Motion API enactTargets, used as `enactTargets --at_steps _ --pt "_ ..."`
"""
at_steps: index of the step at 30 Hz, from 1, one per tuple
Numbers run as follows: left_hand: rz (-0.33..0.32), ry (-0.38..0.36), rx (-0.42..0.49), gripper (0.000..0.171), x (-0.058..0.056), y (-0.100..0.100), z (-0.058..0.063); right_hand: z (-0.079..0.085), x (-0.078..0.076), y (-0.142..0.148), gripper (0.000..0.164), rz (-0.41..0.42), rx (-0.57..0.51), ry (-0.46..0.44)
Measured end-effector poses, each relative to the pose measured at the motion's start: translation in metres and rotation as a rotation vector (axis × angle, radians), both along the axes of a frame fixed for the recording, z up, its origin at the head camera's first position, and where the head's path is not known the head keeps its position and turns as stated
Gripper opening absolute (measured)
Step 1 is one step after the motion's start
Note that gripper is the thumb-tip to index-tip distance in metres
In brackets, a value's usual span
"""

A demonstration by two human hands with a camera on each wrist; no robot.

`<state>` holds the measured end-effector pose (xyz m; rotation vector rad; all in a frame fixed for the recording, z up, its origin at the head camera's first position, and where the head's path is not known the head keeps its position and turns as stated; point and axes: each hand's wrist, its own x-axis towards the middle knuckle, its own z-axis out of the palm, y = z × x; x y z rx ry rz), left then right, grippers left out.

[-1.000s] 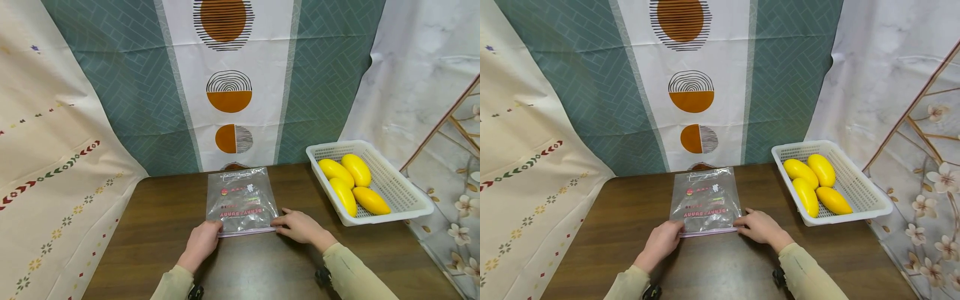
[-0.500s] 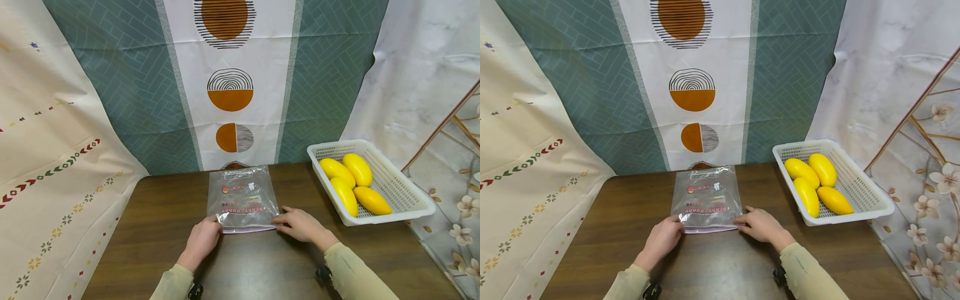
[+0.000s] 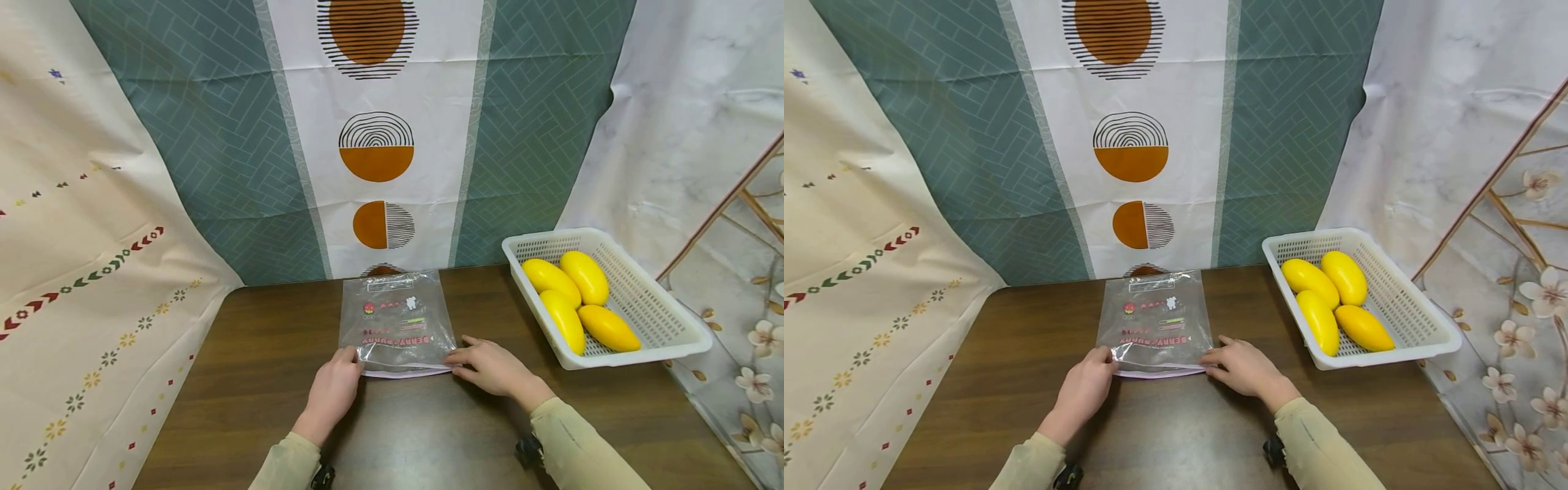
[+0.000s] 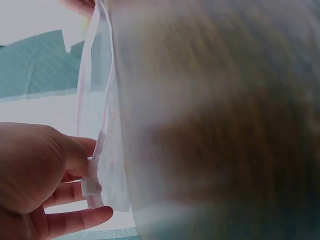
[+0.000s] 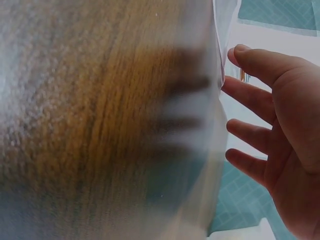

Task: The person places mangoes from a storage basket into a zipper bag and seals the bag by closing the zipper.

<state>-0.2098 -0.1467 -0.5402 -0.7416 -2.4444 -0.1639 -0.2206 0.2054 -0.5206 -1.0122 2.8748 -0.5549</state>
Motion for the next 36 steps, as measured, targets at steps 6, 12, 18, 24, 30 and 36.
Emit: enactTargets --at_steps 6,12,18,24,30,36 --pt "-0.004 -0.009 0.016 0.011 -0.001 0.000 -0.002 -0.001 0.000 -0.001 0.029 -0.005 0.008 0.010" --pt "-0.015 -0.024 0.008 0.009 0.000 0.000 -0.002 -0.001 -0.001 0.001 0.030 -0.015 -0.009 0.007" --pt "-0.014 -0.045 -0.010 0.022 0.001 0.000 -0.001 0.000 0.000 0.004 0.033 -0.032 -0.031 0.017" --pt "-0.031 -0.086 -0.021 0.038 0.000 -0.001 -0.002 0.001 0.002 0.008 0.043 -0.078 -0.051 0.046" --pt "-0.045 -0.069 -0.030 0.041 -0.001 -0.001 -0.002 0.004 0.002 0.012 0.059 -0.127 -0.059 0.067" --pt "-0.048 -0.067 -0.012 0.041 -0.002 -0.001 -0.001 0.005 0.001 0.015 0.070 -0.161 -0.081 0.041"
